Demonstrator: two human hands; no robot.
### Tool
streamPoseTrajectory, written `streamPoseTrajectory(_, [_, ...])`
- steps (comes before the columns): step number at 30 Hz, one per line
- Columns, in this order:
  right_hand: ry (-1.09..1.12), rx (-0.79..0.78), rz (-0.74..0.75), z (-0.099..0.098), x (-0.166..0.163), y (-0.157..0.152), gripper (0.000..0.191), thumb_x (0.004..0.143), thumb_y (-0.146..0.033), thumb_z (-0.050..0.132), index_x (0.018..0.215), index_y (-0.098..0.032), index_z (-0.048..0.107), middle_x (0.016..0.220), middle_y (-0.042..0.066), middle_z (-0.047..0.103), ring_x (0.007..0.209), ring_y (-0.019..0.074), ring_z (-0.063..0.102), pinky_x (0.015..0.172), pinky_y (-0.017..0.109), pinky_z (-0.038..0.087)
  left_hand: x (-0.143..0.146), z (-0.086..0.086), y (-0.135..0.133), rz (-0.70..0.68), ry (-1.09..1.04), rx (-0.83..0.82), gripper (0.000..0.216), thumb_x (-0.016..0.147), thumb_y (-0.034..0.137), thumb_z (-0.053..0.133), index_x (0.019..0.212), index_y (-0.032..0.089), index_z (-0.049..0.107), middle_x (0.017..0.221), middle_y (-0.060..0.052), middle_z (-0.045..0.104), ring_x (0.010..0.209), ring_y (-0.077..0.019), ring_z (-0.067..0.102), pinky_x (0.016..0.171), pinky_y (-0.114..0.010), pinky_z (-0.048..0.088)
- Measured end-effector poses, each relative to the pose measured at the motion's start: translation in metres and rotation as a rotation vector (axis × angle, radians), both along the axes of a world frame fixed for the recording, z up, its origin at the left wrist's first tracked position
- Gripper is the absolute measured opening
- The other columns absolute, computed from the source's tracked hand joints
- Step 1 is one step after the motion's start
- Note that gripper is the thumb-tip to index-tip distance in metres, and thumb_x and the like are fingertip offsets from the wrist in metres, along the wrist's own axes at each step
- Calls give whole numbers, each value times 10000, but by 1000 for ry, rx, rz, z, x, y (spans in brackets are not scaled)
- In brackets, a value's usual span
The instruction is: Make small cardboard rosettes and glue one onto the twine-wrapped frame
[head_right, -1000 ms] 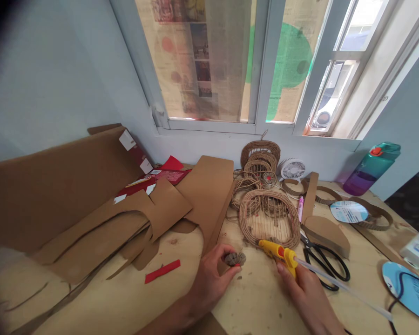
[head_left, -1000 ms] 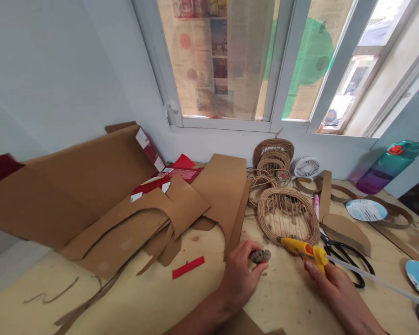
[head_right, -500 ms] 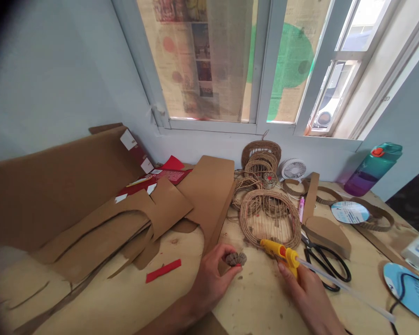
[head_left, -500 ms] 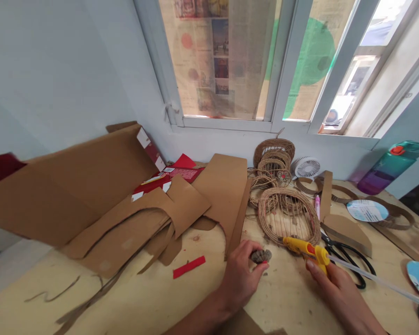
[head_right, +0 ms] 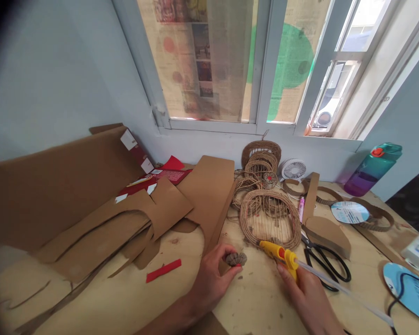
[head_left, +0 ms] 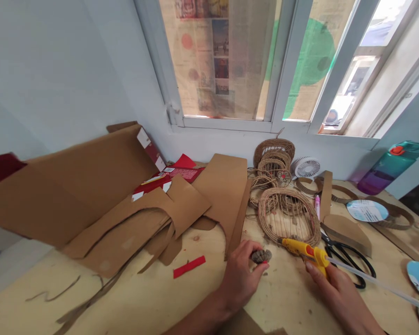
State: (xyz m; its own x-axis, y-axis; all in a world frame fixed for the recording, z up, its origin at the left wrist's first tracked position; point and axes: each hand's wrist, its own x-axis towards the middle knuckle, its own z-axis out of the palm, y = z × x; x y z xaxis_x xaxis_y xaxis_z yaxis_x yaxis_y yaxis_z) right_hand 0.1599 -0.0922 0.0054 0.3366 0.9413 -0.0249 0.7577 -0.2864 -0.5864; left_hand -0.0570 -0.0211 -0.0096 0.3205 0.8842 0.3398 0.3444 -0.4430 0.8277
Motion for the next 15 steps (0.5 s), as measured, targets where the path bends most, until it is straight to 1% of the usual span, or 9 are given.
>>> streamPoseTrajectory(4, [-31,19,25,-1,0,-4,478,832,-573,388,512,-225,456,496,-17,505,493,156,488,458,248,366,0,0,0,4,-14,-6,291,618,26,698,805,204,563,808,7,628,739,-166,606,712,-278,482])
streamPoseTrajectory(9, [-73,52,10,-3,3,-6,482,836,-579,387,505,-233,448,485,-23,489,483,156,478,455,253,363,0,-1,1,7,1,-8,292,623,31,713,805,205,564,803,8,631,738,-168,608,708,-280,481])
streamPoseTrajectory(15, [-105,54,-29,-5,4,-5,498,830,-598,375,480,-244,377,472,-22,461,477,152,465,455,254,352,0,0,1,7,4,-3,301,607,19,724,792,197,569,801,7,639,729,-166,616,699,-271,482])
